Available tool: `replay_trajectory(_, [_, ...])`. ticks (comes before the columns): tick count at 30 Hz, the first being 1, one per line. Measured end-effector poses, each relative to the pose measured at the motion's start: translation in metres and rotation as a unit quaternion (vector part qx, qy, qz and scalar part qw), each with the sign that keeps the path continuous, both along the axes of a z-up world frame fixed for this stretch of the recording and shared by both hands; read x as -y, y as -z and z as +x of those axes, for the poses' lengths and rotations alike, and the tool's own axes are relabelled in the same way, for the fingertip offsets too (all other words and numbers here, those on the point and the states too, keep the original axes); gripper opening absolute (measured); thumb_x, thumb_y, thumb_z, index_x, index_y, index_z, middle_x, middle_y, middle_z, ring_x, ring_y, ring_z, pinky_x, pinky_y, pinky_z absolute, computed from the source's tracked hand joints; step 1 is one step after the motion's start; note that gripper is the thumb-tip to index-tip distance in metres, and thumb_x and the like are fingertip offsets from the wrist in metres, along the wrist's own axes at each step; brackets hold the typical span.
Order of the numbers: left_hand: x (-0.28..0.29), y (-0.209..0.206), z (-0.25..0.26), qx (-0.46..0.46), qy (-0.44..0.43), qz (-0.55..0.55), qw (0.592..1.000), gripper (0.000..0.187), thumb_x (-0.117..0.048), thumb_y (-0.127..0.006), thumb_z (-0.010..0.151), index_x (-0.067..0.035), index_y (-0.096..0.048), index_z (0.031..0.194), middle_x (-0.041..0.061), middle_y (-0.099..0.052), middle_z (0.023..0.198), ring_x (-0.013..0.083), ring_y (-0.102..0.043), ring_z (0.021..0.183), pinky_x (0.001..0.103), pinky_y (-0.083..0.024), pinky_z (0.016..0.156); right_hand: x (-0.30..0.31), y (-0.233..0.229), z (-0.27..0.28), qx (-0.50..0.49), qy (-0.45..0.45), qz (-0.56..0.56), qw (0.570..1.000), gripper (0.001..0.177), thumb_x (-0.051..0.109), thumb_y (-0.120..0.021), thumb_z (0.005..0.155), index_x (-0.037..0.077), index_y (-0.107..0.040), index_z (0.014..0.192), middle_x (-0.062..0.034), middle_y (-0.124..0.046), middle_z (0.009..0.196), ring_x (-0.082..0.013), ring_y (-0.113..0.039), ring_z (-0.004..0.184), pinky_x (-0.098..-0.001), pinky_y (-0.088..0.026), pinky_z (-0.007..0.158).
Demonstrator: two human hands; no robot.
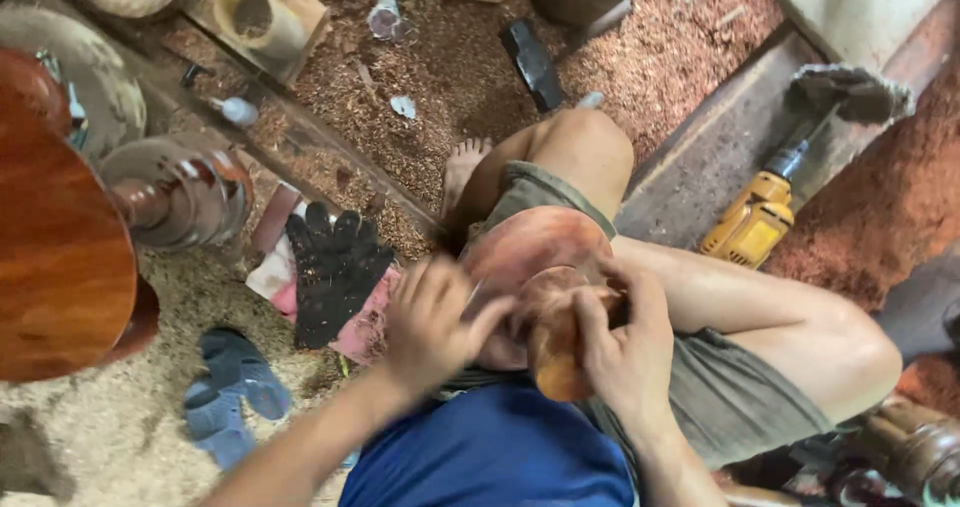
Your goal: Sanding and finishing a wooden bowl using a power drill with a sanding attachment and hand sanding.
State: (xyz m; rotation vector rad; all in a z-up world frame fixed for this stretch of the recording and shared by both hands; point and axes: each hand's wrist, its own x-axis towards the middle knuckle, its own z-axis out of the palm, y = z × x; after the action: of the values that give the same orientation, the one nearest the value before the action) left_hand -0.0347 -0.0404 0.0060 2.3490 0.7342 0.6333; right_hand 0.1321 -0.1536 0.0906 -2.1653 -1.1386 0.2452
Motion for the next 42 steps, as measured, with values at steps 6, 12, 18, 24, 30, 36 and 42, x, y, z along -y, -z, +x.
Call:
replay_trajectory(6, [-0.016,-0.028,0.037,0.032,-0.040,0.115,0.992,0.036,-0.026,-0.084,0.088,-0.003,-0.066,0.109,0.017,-0.058,0.125,0.0389,-0.056,0.119,0.053,-0.045,0.102,0.007,0.014,0.000,-0.077,0.046,-0.028,0.996,0.016,0.016,-0.067,0.096,0.004,-0.067,0.107,-0.0161,-0.068,0.095,-0.0309,-0.070,0.087,-0.0376,-0.055,0.080])
replay_trajectory(12, [-0.007,-0.020,0.028,0.013,-0.012,0.041,0.999,0.041,-0.029,-0.084,0.089,-0.002,-0.064,0.112,0.016,-0.058,0.127,0.0372,-0.055,0.125,0.051,-0.043,0.106,0.011,0.022,0.006,-0.091,0.061,-0.023,0.994,0.013,0.017,-0.065,0.099,0.004,-0.067,0.101,-0.0153,-0.068,0.090,-0.0305,-0.070,0.082,-0.0375,-0.054,0.077])
replay_trajectory(18, [-0.016,-0.026,0.039,0.015,-0.013,0.069,0.997,0.035,-0.030,-0.081,0.089,-0.005,-0.064,0.106,0.014,-0.059,0.125,0.0347,-0.057,0.122,0.049,-0.043,0.106,0.006,0.021,0.004,-0.092,0.031,0.006,0.995,0.012,0.014,-0.065,0.098,0.003,-0.067,0.100,-0.0151,-0.067,0.089,-0.0294,-0.068,0.080,-0.0361,-0.054,0.075])
replay_trajectory(24, [-0.036,-0.050,0.064,-0.025,0.048,0.020,0.998,0.039,-0.036,-0.083,0.084,-0.010,-0.070,0.111,0.013,-0.065,0.119,0.0332,-0.061,0.113,0.047,-0.050,0.095,0.018,0.031,0.011,-0.104,0.011,0.014,0.994,0.013,0.014,-0.062,0.101,0.002,-0.067,0.100,-0.0140,-0.068,0.089,-0.0269,-0.069,0.079,-0.0341,-0.054,0.075])
replay_trajectory(30, [-0.005,-0.012,-0.013,-0.009,0.029,0.036,0.999,0.033,-0.037,-0.087,0.085,-0.011,-0.068,0.093,0.016,-0.066,0.093,0.0290,-0.067,0.073,0.041,-0.055,0.059,0.024,0.036,0.017,-0.126,0.046,0.032,0.990,0.018,0.014,-0.056,0.104,0.002,-0.067,0.098,-0.0130,-0.069,0.089,-0.0240,-0.069,0.080,-0.0331,-0.054,0.076])
replay_trajectory(36, [-0.079,-0.023,0.070,-0.066,0.047,-0.092,0.992,0.047,-0.055,-0.080,0.087,-0.009,-0.070,0.083,0.016,-0.069,0.078,0.0351,-0.068,0.072,0.047,-0.055,0.064,0.025,0.031,0.010,-0.125,-0.024,0.055,0.990,0.019,0.012,-0.053,0.103,-0.001,-0.067,0.100,-0.0133,-0.068,0.089,-0.0221,-0.068,0.080,-0.0320,-0.054,0.077])
replay_trajectory(42, [-0.014,0.001,-0.010,0.081,0.066,-0.200,0.974,0.050,-0.050,-0.077,0.088,-0.001,-0.066,0.090,0.015,-0.066,0.076,0.0288,-0.068,0.065,0.042,-0.054,0.061,0.048,0.057,0.027,-0.185,0.042,0.057,0.980,0.026,0.014,-0.049,0.103,-0.003,-0.068,0.098,-0.0121,-0.071,0.089,-0.0194,-0.065,0.078,-0.0301,-0.052,0.075])
